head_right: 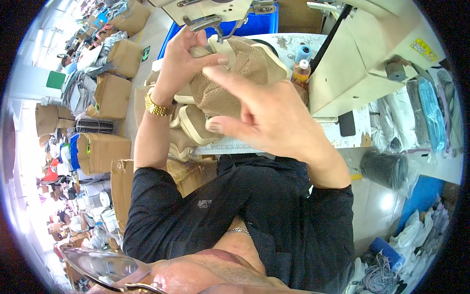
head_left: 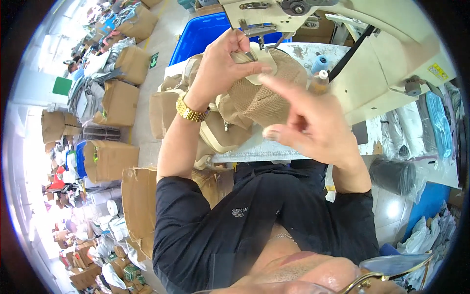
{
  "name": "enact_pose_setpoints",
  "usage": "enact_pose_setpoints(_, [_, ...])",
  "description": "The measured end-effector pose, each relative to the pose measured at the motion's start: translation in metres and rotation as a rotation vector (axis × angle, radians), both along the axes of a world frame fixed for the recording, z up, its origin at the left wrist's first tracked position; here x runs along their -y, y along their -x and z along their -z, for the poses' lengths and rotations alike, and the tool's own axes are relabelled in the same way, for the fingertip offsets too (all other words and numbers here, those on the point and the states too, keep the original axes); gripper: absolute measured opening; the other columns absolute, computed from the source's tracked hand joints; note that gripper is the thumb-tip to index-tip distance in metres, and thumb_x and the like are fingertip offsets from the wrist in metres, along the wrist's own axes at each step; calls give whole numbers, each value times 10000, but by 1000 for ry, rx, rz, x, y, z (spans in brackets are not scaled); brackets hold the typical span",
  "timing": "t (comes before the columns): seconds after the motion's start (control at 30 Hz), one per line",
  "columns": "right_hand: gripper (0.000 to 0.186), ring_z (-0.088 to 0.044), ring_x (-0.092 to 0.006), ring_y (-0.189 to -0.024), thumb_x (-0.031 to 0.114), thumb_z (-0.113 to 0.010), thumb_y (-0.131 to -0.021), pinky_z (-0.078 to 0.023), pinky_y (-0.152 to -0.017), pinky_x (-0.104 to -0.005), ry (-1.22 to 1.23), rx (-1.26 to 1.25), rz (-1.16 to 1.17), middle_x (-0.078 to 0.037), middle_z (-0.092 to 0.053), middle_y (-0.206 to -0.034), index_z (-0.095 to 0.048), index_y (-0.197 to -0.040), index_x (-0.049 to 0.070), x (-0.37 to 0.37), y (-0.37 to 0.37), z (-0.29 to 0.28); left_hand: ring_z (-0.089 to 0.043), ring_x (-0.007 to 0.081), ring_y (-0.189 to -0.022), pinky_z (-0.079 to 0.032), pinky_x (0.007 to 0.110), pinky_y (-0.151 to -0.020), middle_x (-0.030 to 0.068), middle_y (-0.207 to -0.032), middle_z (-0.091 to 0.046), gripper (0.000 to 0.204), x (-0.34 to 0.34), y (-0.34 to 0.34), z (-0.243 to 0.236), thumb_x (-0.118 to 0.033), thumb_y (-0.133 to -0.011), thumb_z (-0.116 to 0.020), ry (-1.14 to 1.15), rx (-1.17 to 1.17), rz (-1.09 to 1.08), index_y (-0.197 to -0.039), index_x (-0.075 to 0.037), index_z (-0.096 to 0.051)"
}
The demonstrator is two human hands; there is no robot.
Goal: Sew and bind the edges of mesh fabric components using an industrial sewing machine.
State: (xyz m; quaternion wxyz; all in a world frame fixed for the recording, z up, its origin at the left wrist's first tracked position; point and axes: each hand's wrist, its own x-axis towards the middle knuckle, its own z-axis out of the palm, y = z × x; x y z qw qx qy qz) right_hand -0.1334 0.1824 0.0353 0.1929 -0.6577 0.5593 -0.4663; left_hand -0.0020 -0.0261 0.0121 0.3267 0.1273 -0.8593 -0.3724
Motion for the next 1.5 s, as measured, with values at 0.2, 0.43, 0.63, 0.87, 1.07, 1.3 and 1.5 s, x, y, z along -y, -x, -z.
enact_pose_setpoints(0.2, [307, -607, -87, -579, 229, -716, -860, -488, -542, -254, 129, 133, 81, -59, -675, -708, -666, -1087, 28, 27, 15, 29, -514, 81, -728, -466, 237, -696, -3, -806, -579, 399, -10, -1, 0, -222, -710, -872, 150, 32, -91, -898, -42, -570])
enact_pose_setpoints(0.43, [158, -578, -33, -779, 108, -672, -858, -461, -679, -184, 140, 527, 123, -6, -705, -914, -724, -973, 13, 46, 17, 54, -564, 53, -773, -479, 223, -711, 1, -826, -635, 258, -17, 0, -3, -130, -792, -801, -19, -3, -28, -891, -36, -583])
enact_pose_setpoints(0.63, [196, -548, -22, -723, 37, -664, -839, -427, -621, -182, 211, 515, 283, 3, -710, -885, -727, -1024, 22, 51, 17, 63, -567, 40, -784, -485, 210, -716, -15, -830, -630, 177, -13, 3, 6, -31, -819, -754, -195, -125, -32, -870, -37, -585])
enact_pose_setpoints(0.87, [221, -565, -38, -729, 63, -677, -840, -434, -623, -197, 219, 454, 265, -20, -724, -922, -724, -1054, 31, 60, 20, 63, -570, 31, -787, -491, 206, -712, -19, -818, -628, 160, -18, 4, 1, -6, -816, -743, -334, -220, -110, -857, -29, -591])
enact_pose_setpoints(1.07, [253, -617, -74, -820, 118, -701, -845, -485, -699, -222, 206, 376, 241, -56, -726, -983, -710, -1076, 15, 76, 30, 65, -526, 18, -716, -453, 190, -648, -36, -804, -617, 133, -12, 5, 13, -45, -814, -757, -181, -200, -217, -875, -24, -640])
enact_pose_setpoints(1.3, [288, -640, -97, -846, 269, -752, -851, -496, -745, -241, 216, 412, 222, -73, -730, -923, -738, -996, 21, 80, 34, 54, -515, 15, -700, -440, 186, -628, -41, -773, -619, 128, -22, 9, 16, -62, -812, -766, -218, -290, -227, -867, -15, -661])
enact_pose_setpoints(1.5, [285, -590, -56, -754, 295, -742, -860, -473, -683, -235, 93, 366, 306, -50, -728, -825, -755, -946, 24, 81, 35, 47, -534, 17, -689, -446, 189, -609, -27, -776, -636, 109, -26, 10, 15, -51, -823, -749, -200, -308, -237, -871, -11, -660])
